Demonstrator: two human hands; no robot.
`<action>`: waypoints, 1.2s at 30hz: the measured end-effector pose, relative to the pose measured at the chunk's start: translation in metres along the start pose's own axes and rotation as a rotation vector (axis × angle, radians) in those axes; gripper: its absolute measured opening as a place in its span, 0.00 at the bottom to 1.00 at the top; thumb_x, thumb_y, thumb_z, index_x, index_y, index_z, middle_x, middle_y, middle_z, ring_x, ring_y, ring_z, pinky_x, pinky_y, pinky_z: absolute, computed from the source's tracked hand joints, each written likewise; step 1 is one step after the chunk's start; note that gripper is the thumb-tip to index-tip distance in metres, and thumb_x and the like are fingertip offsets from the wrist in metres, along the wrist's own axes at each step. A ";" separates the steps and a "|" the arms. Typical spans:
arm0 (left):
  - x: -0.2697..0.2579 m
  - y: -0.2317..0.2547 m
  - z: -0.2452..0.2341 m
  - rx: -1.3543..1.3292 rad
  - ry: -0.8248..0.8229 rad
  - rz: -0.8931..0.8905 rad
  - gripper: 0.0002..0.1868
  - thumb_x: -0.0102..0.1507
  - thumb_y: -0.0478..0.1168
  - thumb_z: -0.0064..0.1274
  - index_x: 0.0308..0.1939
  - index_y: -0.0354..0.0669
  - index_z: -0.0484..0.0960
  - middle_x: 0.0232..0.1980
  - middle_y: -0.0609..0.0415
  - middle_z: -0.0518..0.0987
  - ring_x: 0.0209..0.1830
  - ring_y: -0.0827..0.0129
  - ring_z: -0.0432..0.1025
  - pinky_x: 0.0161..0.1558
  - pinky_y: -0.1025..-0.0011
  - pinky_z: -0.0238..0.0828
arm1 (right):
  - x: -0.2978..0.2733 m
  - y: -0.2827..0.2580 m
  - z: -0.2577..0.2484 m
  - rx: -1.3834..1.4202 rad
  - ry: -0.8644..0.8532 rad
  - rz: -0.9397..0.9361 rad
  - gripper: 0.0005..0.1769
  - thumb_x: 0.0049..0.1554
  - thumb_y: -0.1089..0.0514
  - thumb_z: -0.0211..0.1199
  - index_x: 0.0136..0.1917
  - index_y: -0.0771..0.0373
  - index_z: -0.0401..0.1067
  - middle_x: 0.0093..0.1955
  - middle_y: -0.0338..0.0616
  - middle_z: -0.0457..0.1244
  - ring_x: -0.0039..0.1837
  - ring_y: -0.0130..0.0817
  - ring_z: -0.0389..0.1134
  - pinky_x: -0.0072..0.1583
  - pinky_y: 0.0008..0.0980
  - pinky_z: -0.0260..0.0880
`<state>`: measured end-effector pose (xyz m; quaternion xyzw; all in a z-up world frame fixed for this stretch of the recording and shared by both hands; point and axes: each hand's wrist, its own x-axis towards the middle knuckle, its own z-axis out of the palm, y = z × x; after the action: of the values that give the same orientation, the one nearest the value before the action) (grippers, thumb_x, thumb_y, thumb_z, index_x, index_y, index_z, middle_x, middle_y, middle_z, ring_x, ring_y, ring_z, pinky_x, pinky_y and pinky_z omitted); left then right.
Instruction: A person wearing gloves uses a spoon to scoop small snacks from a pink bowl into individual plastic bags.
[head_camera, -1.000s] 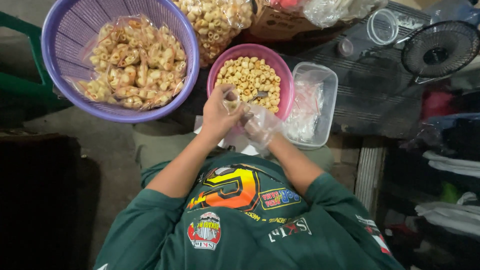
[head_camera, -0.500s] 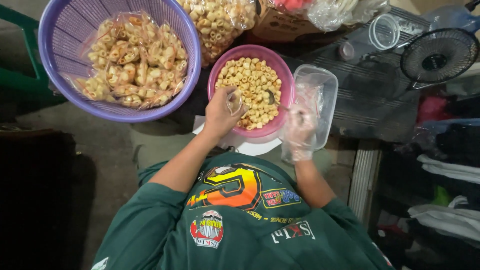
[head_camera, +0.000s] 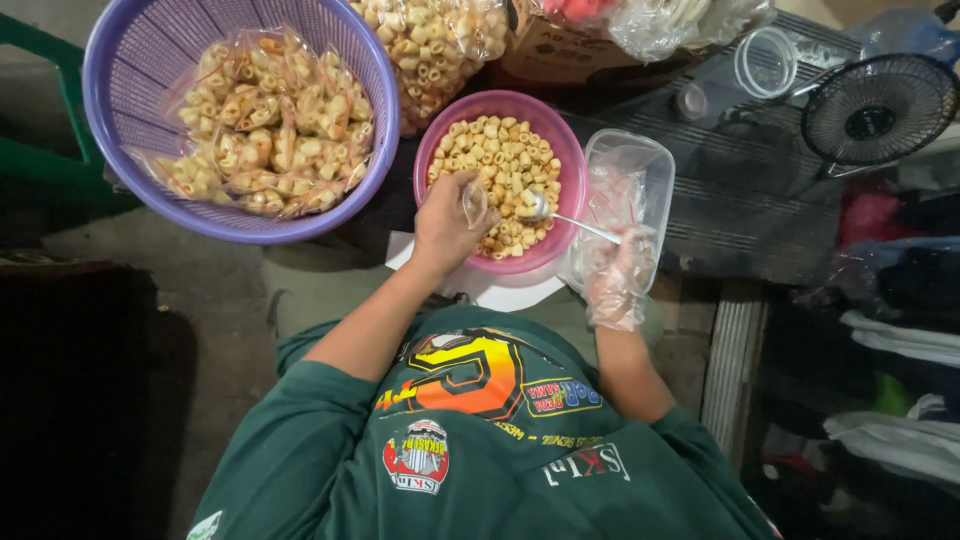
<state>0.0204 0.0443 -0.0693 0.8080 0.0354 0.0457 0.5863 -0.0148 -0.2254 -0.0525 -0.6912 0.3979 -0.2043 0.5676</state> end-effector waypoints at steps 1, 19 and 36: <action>0.001 -0.003 0.003 0.071 0.004 0.022 0.36 0.47 0.51 0.74 0.58 0.59 0.79 0.47 0.57 0.80 0.53 0.58 0.77 0.56 0.62 0.73 | 0.004 0.006 -0.001 0.198 -0.047 0.052 0.21 0.64 0.39 0.58 0.40 0.54 0.77 0.27 0.39 0.62 0.27 0.22 0.62 0.25 0.16 0.60; -0.008 -0.004 0.023 0.406 -0.021 0.505 0.43 0.40 0.57 0.74 0.57 0.53 0.75 0.44 0.56 0.74 0.48 0.59 0.74 0.49 0.58 0.70 | -0.066 -0.080 -0.015 0.127 -0.493 -1.050 0.05 0.56 0.69 0.61 0.44 0.64 0.68 0.39 0.48 0.68 0.39 0.30 0.69 0.41 0.24 0.72; -0.006 0.028 -0.001 -0.131 -0.106 0.017 0.46 0.43 0.44 0.77 0.65 0.50 0.75 0.48 0.49 0.78 0.51 0.54 0.77 0.55 0.62 0.74 | -0.033 -0.054 -0.013 0.185 -0.317 -0.833 0.09 0.57 0.65 0.58 0.34 0.66 0.70 0.37 0.54 0.67 0.27 0.31 0.64 0.27 0.25 0.61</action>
<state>0.0139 0.0362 -0.0422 0.7696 -0.0055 0.0101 0.6384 -0.0269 -0.2057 0.0075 -0.7615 -0.0259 -0.3417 0.5502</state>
